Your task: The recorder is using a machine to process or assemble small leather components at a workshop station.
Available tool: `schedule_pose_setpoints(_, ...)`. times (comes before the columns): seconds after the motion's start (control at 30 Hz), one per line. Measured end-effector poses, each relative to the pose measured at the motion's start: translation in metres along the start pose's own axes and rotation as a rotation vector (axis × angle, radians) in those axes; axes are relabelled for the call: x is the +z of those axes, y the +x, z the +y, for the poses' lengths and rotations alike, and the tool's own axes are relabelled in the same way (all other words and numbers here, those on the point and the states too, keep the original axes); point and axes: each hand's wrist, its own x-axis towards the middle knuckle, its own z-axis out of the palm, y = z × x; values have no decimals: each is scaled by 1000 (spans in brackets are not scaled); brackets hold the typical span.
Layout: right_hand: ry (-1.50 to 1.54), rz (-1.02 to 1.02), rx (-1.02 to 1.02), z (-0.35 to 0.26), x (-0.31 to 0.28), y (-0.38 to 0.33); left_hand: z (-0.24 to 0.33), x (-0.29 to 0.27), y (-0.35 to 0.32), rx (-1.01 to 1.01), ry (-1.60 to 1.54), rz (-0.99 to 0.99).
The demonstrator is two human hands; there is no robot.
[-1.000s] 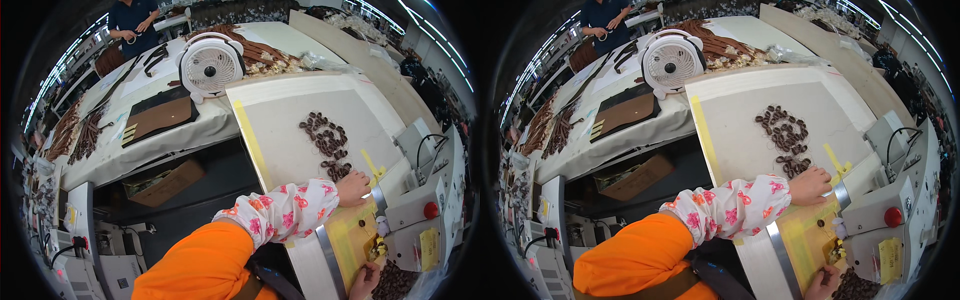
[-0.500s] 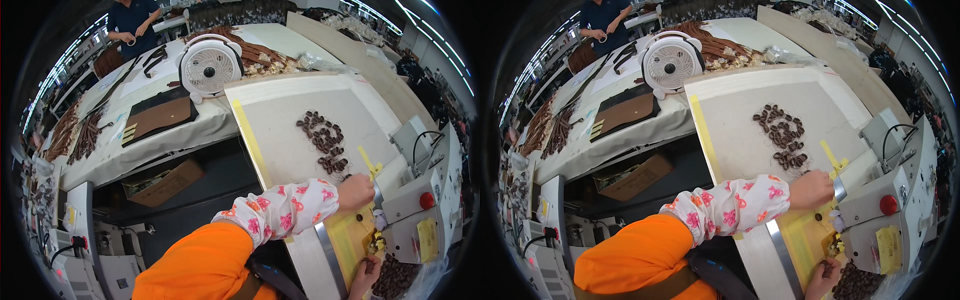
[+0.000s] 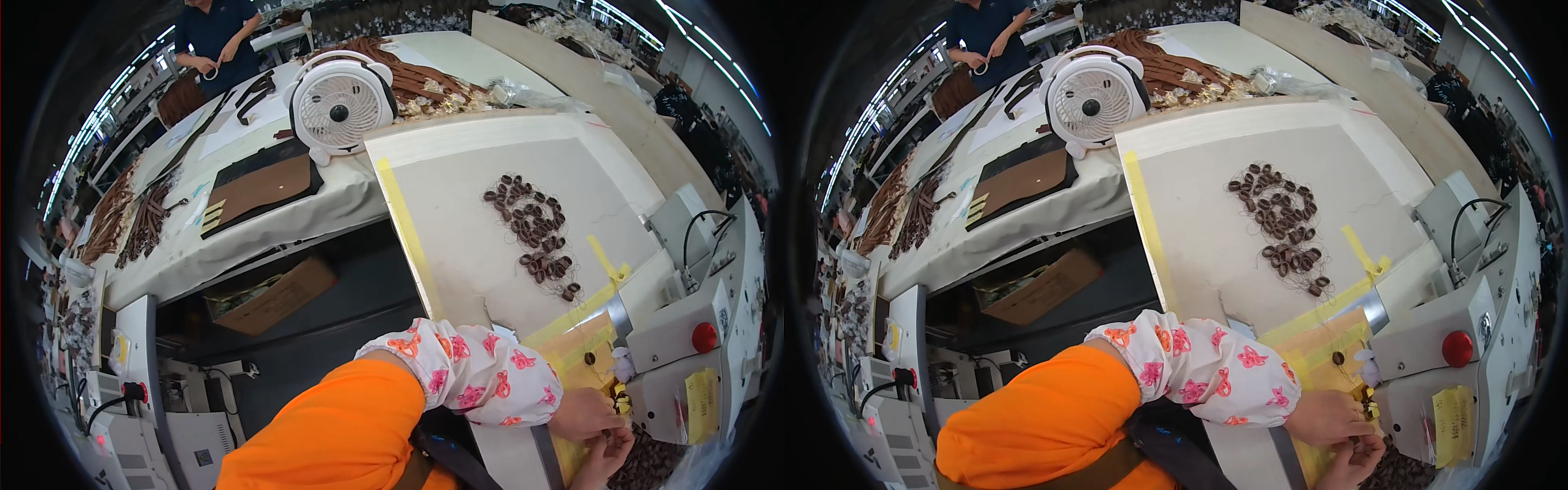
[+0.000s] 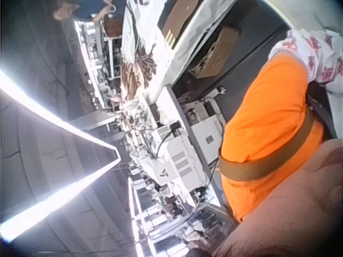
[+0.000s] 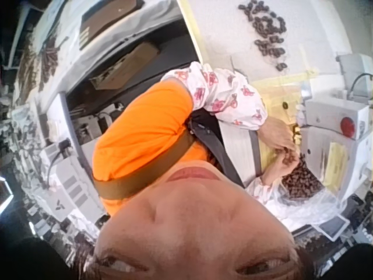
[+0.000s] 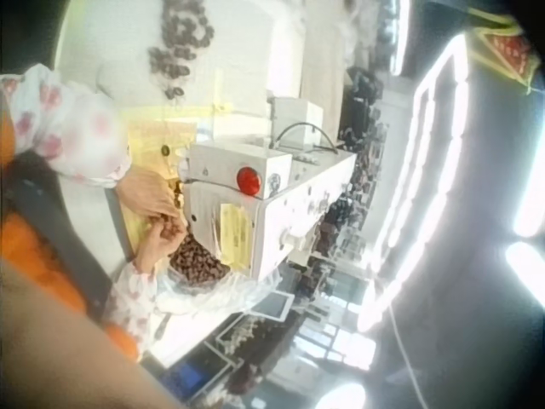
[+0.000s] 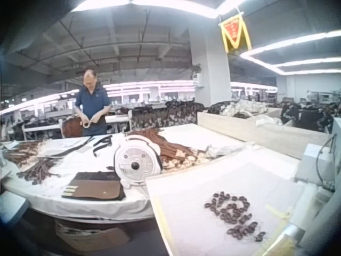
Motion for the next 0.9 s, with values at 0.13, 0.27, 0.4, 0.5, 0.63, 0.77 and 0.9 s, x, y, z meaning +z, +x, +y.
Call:
schedule_pose_setpoints(0.13, -83, -33, -2, -7, 2, 0, -6, -8, -1, 55, 125, -9)
schedule_pose_setpoints(0.27, -121, -89, 9, 2, -7, 2, -27, -26, 1, -99, 204, -53)
schedule_pose_setpoints(0.4, -132, -127, 14, 7, -10, 3, -30, -28, 0, -267, 269, 192)
schedule_pose_setpoints(0.5, -193, -142, -36, -4, -4, 2, -35, -28, 1, -123, 363, 292)
schedule_pose_setpoints(0.63, -258, -141, -45, -8, 0, 1, -64, -13, -1, -300, 301, 33)
schedule_pose_setpoints(0.77, -146, -127, 39, 15, -10, 7, -58, -30, 10, -449, 103, -15)
schedule_pose_setpoints(0.9, -138, -94, 33, 12, -6, 5, -65, -30, 7, -397, 180, 23)
